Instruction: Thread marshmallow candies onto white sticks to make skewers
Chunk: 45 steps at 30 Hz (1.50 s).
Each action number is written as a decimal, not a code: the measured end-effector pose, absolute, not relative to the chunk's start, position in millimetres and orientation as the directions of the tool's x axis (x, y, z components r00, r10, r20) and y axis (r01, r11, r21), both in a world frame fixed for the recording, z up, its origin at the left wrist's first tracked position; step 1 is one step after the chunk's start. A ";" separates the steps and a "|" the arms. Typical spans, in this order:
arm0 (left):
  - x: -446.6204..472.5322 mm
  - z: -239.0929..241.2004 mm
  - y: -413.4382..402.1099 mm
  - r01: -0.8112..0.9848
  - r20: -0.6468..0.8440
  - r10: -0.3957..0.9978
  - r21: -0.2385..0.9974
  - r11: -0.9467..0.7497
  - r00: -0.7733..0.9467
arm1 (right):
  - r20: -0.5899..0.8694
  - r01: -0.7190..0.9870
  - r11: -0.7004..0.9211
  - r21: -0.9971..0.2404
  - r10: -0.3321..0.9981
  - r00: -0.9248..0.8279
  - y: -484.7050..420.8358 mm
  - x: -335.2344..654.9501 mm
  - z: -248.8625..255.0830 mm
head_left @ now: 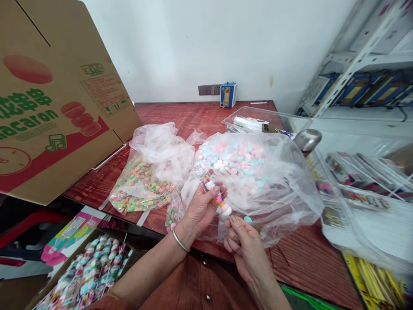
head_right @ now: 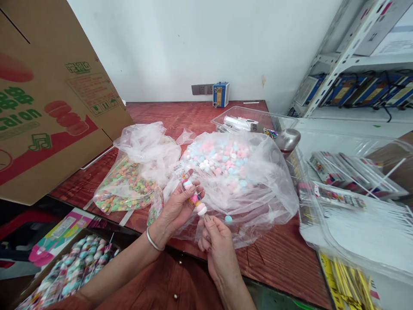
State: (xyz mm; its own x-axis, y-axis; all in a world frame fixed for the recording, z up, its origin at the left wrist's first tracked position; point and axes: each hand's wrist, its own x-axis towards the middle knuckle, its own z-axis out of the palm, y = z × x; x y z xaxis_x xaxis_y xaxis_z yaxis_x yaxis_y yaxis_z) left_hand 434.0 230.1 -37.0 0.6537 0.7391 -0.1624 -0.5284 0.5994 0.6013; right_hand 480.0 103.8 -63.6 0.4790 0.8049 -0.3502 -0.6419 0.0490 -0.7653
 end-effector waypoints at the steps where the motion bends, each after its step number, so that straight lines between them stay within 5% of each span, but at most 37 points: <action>1: 433.9 -36.5 230.2 -0.539 -0.164 0.736 0.580 0.611 0.657 | -0.318 -0.598 0.054 -0.800 0.807 0.498 103.3 480.0 -63.2; 3: 435.3 -34.9 227.5 -0.556 -0.181 0.730 0.536 0.635 0.660 | -0.177 -0.349 0.044 -0.936 0.798 0.576 102.6 480.1 -63.4; 5: 438.4 -33.3 221.9 -0.568 -0.206 0.732 0.508 0.648 0.650 | 0.098 0.124 0.022 -0.992 0.759 0.644 102.6 481.1 -65.2; 8: 443.6 -32.3 212.2 -0.570 -0.243 0.733 0.492 0.658 0.636 | 0.546 0.771 -0.087 -0.631 0.657 0.520 103.6 483.8 -69.0; 10: 445.7 -33.0 208.4 -0.559 -0.285 0.721 0.476 0.679 0.632 | 0.678 0.922 -0.194 -0.334 0.631 0.378 104.5 485.1 -70.9; 13: 446.3 -36.0 207.8 -0.539 -0.341 0.684 0.432 0.724 0.645 | 0.707 0.939 -0.237 -0.247 0.619 0.342 106.3 484.9 -72.4; 18: 445.9 -44.2 200.2 -0.497 -0.344 0.643 0.426 0.756 0.684 | 0.479 0.708 -0.133 -0.694 0.648 0.592 113.7 483.6 -71.9; 25: 443.3 -42.5 203.3 -0.478 -0.292 0.636 0.460 0.748 0.714 | 0.240 0.403 -0.086 -0.911 0.685 0.688 117.6 490.3 -66.2; 30: 440.4 -35.5 240.5 -0.605 -0.284 0.715 0.389 0.695 0.639 | 0.355 0.530 -0.023 -0.847 0.718 0.598 107.9 493.5 -67.3; 34: 441.0 -33.8 249.1 -0.630 -0.314 0.719 0.347 0.695 0.620 | 0.601 0.856 -0.116 -0.504 0.665 0.444 100.2 493.9 -73.1; 37: 444.3 -34.4 241.4 -0.636 -0.329 0.725 0.349 0.689 0.605 | 0.667 0.946 -0.172 -0.275 0.674 0.317 98.3 492.2 -75.5; 42: 450.8 -40.3 223.7 -0.600 -0.295 0.703 0.372 0.708 0.647 | 0.651 0.908 -0.178 -0.379 0.646 0.398 106.4 487.8 -74.2; 45: 450.7 -41.5 221.2 -0.584 -0.297 0.690 0.374 0.720 0.660 | 0.503 0.764 -0.144 -0.629 0.674 0.541 109.7 486.1 -71.1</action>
